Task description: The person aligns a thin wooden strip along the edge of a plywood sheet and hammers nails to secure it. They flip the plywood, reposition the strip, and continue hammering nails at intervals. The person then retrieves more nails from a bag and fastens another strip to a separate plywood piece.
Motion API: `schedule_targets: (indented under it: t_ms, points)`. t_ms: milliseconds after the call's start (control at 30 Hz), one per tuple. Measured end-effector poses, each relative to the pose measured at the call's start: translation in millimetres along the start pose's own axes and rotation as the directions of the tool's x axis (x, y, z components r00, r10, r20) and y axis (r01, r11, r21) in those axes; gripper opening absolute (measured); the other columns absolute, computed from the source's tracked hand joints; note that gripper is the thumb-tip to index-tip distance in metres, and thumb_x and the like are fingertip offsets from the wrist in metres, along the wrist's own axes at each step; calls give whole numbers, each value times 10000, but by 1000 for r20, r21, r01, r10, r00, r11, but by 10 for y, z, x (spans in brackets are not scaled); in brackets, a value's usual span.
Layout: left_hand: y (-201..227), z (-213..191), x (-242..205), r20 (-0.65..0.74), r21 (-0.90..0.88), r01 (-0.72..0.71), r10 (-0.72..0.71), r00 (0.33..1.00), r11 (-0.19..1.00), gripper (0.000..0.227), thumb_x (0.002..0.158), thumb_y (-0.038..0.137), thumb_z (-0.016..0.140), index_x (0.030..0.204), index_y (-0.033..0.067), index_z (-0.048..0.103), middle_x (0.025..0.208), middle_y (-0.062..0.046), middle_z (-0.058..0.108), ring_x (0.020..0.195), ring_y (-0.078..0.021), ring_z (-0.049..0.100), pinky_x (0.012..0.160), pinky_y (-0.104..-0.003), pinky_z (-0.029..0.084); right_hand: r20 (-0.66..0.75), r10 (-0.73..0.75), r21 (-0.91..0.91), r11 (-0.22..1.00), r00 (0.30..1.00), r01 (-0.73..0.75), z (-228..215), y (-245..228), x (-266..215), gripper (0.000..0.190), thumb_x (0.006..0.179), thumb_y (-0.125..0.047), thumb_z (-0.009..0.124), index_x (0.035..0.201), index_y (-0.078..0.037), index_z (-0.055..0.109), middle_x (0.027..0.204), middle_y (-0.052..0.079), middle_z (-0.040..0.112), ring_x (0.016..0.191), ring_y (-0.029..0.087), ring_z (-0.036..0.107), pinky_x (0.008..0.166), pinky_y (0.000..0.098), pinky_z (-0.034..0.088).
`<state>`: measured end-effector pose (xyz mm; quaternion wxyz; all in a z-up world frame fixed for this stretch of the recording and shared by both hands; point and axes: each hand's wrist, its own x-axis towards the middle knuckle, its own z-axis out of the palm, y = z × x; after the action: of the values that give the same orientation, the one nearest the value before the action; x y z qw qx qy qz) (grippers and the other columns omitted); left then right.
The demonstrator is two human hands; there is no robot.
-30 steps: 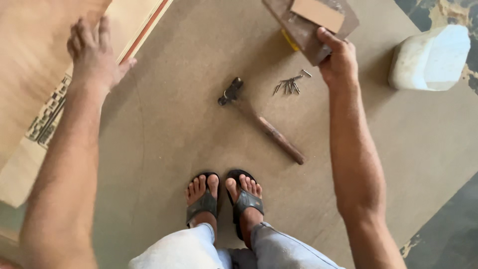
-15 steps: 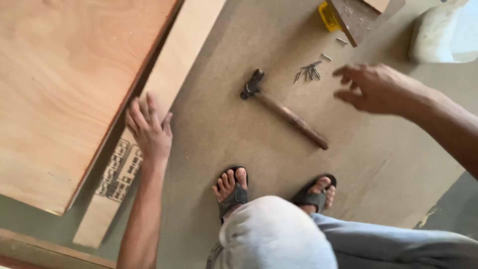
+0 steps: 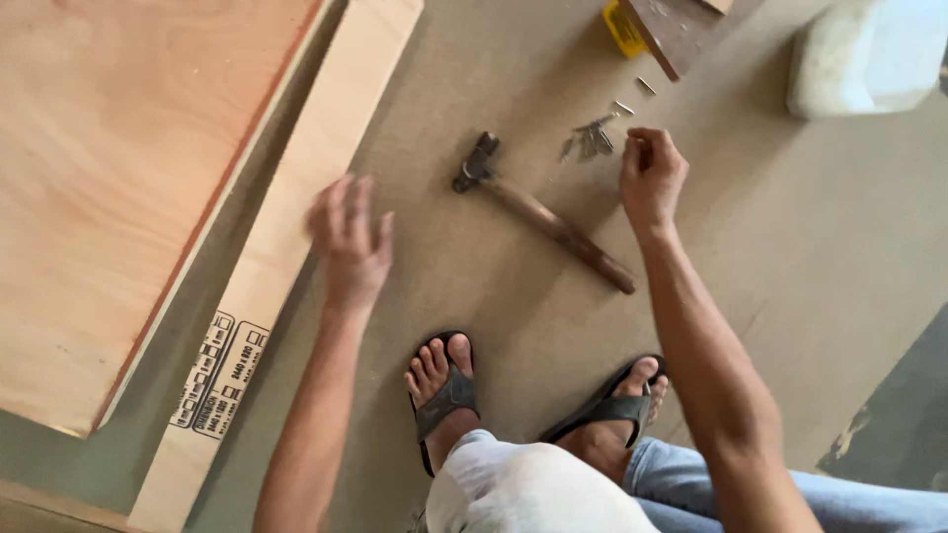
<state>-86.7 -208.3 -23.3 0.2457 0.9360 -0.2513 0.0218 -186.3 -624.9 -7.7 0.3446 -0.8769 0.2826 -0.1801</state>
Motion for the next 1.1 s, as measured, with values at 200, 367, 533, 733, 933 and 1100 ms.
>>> schedule_targets:
  t_ms: [200, 367, 533, 733, 933, 1100]
  points:
    - [1089, 668, 583, 136, -252, -191, 230, 964, 949, 501, 951, 344, 769, 1377, 112, 646, 1565, -234, 361, 1430, -442, 385, 1155, -591, 373, -110, 37, 94, 995, 993, -26, 65, 230, -171, 55, 992, -5, 725, 1046, -14, 730, 816, 57, 720, 674, 75, 592, 615, 246, 491]
    - [1541, 773, 530, 274, -275, -208, 284, 919, 939, 350, 932, 406, 784, 1019, 67, 778, 1616, -262, 238, 1488, -510, 261, 1156, -641, 324, -81, 51, 94, 995, 995, -44, -168, 254, -28, 97, 985, 5, 707, 1078, -14, 728, 878, 80, 744, 721, 91, 643, 660, 257, 545]
    - [1745, 826, 266, 223, -330, -266, 349, 910, 906, 459, 888, 461, 773, 1169, 98, 748, 1641, -217, 255, 1509, -433, 276, 1201, -587, 337, 1, -43, 10, 999, 999, 43, -89, 181, 326, 159, 950, 7, 724, 1104, -30, 721, 1034, 109, 697, 751, 179, 691, 668, 319, 570]
    - [1699, 913, 193, 181, -390, -156, 241, 953, 908, 594, 983, 429, 720, 1467, 129, 551, 1598, -161, 387, 1486, -359, 375, 1221, -545, 367, 12, -153, -323, 935, 988, 149, 154, 273, 411, 55, 953, -36, 754, 970, -67, 713, 1013, 126, 662, 781, 308, 681, 702, 429, 545]
    - [700, 586, 629, -145, -19, 97, -98, 984, 995, 596, 1037, 352, 677, 1528, 109, 441, 1586, -167, 401, 1496, -359, 369, 1243, -572, 301, -62, -56, -103, 993, 997, 49, 89, 321, 278, 37, 995, -10, 665, 1024, -29, 651, 1009, 127, 660, 862, 281, 687, 765, 377, 579]
    - [-122, 227, 650, -46, 140, 204, -200, 979, 969, 852, 960, 479, 737, 1597, 98, 318, 1635, -243, 270, 1491, -443, 306, 1209, -659, 248, -136, -75, -48, 997, 988, 69, 179, 345, 264, 210, 1008, 49, 609, 1193, -25, 675, 982, 133, 651, 840, 256, 648, 777, 364, 544]
